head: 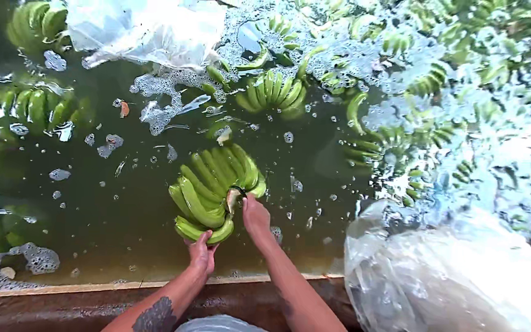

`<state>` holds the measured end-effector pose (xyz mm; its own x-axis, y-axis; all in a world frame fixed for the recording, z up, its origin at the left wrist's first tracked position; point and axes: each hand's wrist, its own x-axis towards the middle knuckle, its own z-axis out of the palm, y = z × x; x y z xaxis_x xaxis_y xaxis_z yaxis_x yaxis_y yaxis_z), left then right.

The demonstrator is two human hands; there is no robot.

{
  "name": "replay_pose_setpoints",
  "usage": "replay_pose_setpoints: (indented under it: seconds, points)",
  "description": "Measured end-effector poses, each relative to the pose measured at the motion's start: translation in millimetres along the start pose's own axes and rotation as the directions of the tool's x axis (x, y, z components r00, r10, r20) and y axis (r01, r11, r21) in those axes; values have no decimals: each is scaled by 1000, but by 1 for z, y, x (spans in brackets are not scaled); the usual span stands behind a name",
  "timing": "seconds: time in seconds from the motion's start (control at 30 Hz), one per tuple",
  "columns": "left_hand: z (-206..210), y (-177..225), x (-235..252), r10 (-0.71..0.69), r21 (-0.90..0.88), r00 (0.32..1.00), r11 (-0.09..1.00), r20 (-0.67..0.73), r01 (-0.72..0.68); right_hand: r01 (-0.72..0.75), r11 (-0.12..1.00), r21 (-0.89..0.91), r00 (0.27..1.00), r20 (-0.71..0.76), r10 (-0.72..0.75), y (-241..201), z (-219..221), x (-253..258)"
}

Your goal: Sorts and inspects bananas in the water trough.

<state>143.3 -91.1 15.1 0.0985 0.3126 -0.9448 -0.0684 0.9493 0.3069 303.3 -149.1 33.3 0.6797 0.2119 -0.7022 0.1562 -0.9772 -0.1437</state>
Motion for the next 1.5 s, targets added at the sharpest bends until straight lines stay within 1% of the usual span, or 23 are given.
replay_pose_setpoints:
  seconds: [0.1,0.13,0.2,0.23,0.27,0.33,0.4,0.47,0.57,0.63,0.77,0.83,0.93,1.03,1.1,1.13,1.2,1.27,1.3,1.33,1.4,1.43,1.5]
  points:
    - [0,-7,3,-1,-4,1000,1000,-26,1,-14,951,309,991,132,-28,16,26,-18]
    - [-5,-9,6,3,7,1000,1000,-14,-3,-51,867,496,968,238,-79,31,29,-34]
    - [-16,-6,11,-14,43,1000,999,25,13,-273,585,764,862,464,-204,59,20,-68]
    - [-20,-3,12,-29,66,999,997,40,26,-289,520,804,859,457,-231,69,13,-75]
    - [-26,1,12,-54,97,997,994,50,49,-199,561,804,903,373,-213,75,5,-75]
    - [-33,14,17,-115,187,990,977,79,99,108,822,560,972,114,-205,76,-12,-53]
    - [-38,35,30,-166,317,979,941,116,122,318,937,146,947,5,-323,59,-27,-27]
    - [-46,58,48,-175,406,974,908,145,103,533,837,-124,846,55,-530,41,-15,-1]
    - [-54,84,66,-117,441,986,896,115,55,696,693,-187,716,258,-649,14,11,25]
    - [-58,93,72,-86,408,994,912,70,50,647,754,-117,756,230,-613,1,21,21]
    - [-66,91,73,-98,382,995,921,28,80,386,906,175,922,-28,-387,6,29,-18]
    - [-65,81,65,-130,383,991,917,22,111,224,933,281,974,-21,-228,21,39,-36]
    - [-59,55,45,-165,340,986,928,15,150,41,981,191,995,86,-58,32,51,-46]
    - [-48,26,23,-149,257,989,956,6,143,-44,997,58,997,64,40,26,55,-36]
    - [-42,10,16,-119,212,993,970,-6,117,-70,993,98,996,61,64,24,64,-29]
    - [-42,5,15,-107,203,994,973,-7,106,-79,979,189,990,126,56,26,67,-33]
    - [-46,7,23,-93,235,996,968,5,89,-153,815,559,933,353,-67,42,67,-58]
    - [-55,23,39,-115,321,992,942,49,93,-336,593,732,750,589,-302,62,42,-88]
    - [-60,34,46,-141,376,986,922,88,98,-317,593,740,715,598,-363,67,30,-96]
    - [-67,44,52,-155,415,982,905,111,96,-173,677,715,777,521,-352,68,19,-96]
    - [-71,67,63,-132,451,978,892,164,45,217,900,379,917,238,-321,58,8,-71]
    - [-71,78,67,-103,452,976,892,191,5,336,929,157,918,166,-360,47,9,-53]
    - [-73,98,72,10,419,983,904,186,-88,461,879,-119,876,215,-431,23,26,-17]
